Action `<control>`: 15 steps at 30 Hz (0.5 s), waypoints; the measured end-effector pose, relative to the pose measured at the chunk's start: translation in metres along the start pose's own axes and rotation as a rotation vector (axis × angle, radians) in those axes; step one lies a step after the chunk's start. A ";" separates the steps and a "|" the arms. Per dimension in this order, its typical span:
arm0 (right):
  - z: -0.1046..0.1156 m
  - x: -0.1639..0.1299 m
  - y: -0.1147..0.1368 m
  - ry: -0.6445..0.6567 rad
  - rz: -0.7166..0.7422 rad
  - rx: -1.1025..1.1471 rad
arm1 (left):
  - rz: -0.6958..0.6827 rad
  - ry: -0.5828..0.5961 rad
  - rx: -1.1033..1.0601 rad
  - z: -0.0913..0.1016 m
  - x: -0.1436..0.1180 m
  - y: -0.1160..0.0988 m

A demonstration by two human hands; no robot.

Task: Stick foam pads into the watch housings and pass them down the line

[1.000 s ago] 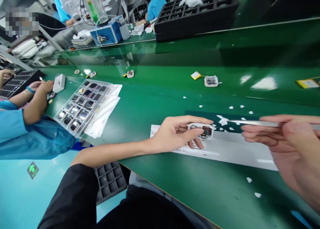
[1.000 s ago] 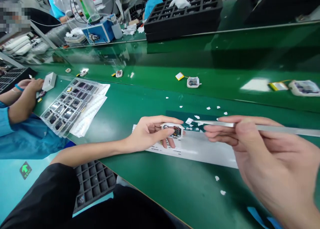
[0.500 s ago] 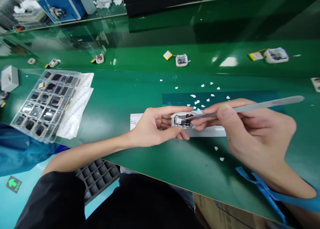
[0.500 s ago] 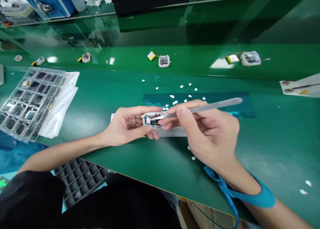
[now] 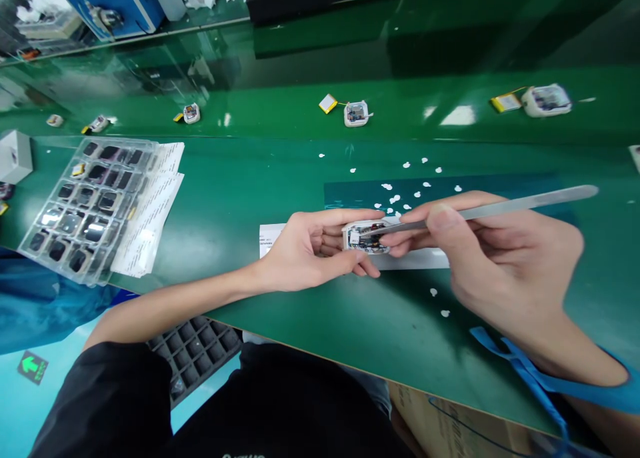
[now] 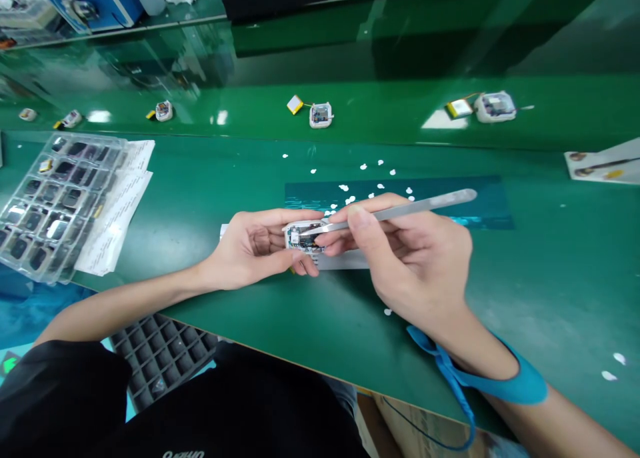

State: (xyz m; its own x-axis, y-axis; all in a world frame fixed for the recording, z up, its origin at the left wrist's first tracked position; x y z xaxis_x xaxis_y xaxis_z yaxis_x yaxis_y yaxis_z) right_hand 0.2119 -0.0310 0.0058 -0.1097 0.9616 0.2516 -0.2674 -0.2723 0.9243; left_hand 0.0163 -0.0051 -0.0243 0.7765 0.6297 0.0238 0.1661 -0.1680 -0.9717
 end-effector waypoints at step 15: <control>-0.001 0.002 -0.001 0.082 0.024 0.058 | 0.127 -0.036 0.002 -0.002 0.001 -0.007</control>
State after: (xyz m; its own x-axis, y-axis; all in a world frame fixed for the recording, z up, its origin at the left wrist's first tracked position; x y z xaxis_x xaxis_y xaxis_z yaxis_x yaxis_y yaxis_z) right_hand 0.2112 -0.0292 0.0052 -0.1939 0.9481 0.2521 -0.2078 -0.2909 0.9339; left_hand 0.0170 -0.0044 -0.0173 0.7687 0.6305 -0.1075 0.0666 -0.2461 -0.9669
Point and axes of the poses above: each hand's wrist, its own x-axis towards the middle knuckle, its own z-axis out of the back of the hand, y = z × x, the point moved 2 cm from there along x, towards the middle knuckle, and after that the axes turned 11 degrees about y, right-handed, at the moved point
